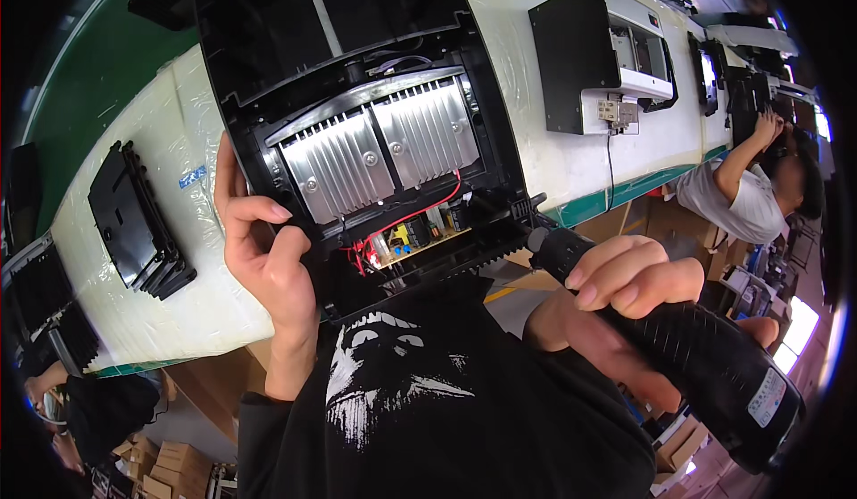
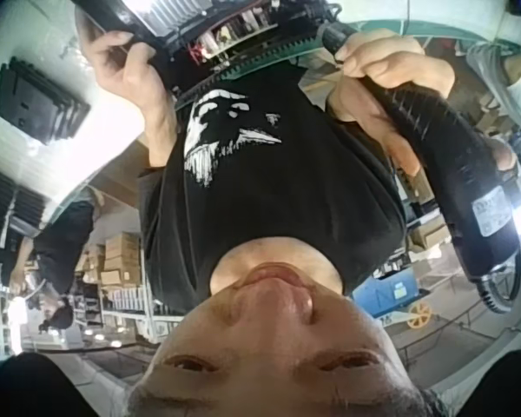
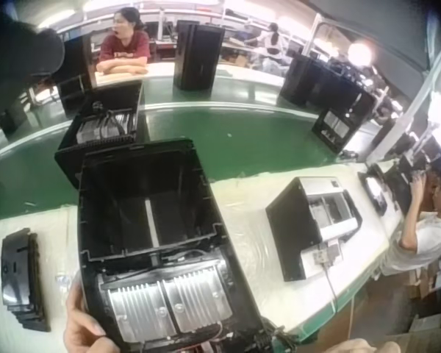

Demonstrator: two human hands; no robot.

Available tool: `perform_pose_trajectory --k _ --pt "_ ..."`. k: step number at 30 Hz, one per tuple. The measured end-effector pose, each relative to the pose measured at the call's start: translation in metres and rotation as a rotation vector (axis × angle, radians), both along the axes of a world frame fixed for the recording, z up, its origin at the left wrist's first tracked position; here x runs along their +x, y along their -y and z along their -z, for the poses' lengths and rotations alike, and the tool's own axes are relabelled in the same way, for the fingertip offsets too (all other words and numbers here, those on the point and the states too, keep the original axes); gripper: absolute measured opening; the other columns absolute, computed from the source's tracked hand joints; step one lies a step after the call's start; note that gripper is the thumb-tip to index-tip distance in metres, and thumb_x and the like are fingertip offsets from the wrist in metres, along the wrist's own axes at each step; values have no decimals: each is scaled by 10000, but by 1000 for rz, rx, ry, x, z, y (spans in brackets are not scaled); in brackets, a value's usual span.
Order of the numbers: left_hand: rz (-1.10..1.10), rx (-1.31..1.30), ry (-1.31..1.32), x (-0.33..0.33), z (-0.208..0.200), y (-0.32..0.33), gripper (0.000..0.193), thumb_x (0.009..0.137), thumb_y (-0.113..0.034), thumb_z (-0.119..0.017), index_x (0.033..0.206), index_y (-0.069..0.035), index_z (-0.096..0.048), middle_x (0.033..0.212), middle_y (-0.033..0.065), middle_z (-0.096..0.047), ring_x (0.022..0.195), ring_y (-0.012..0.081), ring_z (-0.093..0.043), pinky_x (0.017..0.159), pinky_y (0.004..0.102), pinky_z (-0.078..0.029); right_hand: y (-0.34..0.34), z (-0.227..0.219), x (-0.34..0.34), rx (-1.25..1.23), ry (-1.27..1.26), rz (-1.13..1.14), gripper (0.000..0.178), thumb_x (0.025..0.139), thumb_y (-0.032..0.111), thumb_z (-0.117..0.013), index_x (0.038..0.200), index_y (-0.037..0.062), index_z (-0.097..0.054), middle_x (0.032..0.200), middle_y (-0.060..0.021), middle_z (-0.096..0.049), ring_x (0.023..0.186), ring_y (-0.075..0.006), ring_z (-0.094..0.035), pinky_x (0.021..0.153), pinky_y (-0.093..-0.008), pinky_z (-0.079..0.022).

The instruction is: Assembling the casing and internal components of an electronic device using an electric screwdriver.

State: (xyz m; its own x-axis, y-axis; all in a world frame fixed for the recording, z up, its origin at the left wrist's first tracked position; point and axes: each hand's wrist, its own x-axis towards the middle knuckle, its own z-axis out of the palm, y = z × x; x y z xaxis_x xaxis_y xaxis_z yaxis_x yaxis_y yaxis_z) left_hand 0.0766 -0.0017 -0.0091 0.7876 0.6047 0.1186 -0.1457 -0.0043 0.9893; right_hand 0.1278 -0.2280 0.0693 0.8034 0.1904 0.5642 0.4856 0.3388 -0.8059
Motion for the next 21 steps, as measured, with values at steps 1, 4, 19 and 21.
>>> perform_pose_trajectory --k 1,4,19,21 --pt "-5 -8 9 0 0 -1 221 554 89 -391 714 -55 -443 1422 212 -307 1336 345 -288 1087 400 -167 0 0 0 1 0 -10 735 673 680 -631 897 0 -462 728 -115 -567 616 -218 -562 576 -292 -490" --pt "11 -48 78 3 2 1 234 554 90 -390 731 -51 -451 1423 212 -304 1330 342 -300 1083 392 -176 4 -6 -1 7 20 -30 693 687 651 -638 882 9 -465 722 -100 -552 595 -201 -548 563 -278 -479" --pt "-26 -82 69 -4 1 -2 228 556 95 -397 726 -39 -470 1430 210 -309 1335 356 -291 1084 390 -185 96 -114 16 276 388 164 412 765 405 -647 789 41 -457 717 -27 -466 498 -102 -466 434 -229 -398" --pt "-8 -79 59 -2 -1 1 244 548 92 -390 737 -40 -470 1428 212 -309 1332 348 -300 1086 386 -177 128 -113 21 144 526 431 595 783 569 -570 992 20 -479 757 -54 -451 541 -144 -456 457 -255 -360"
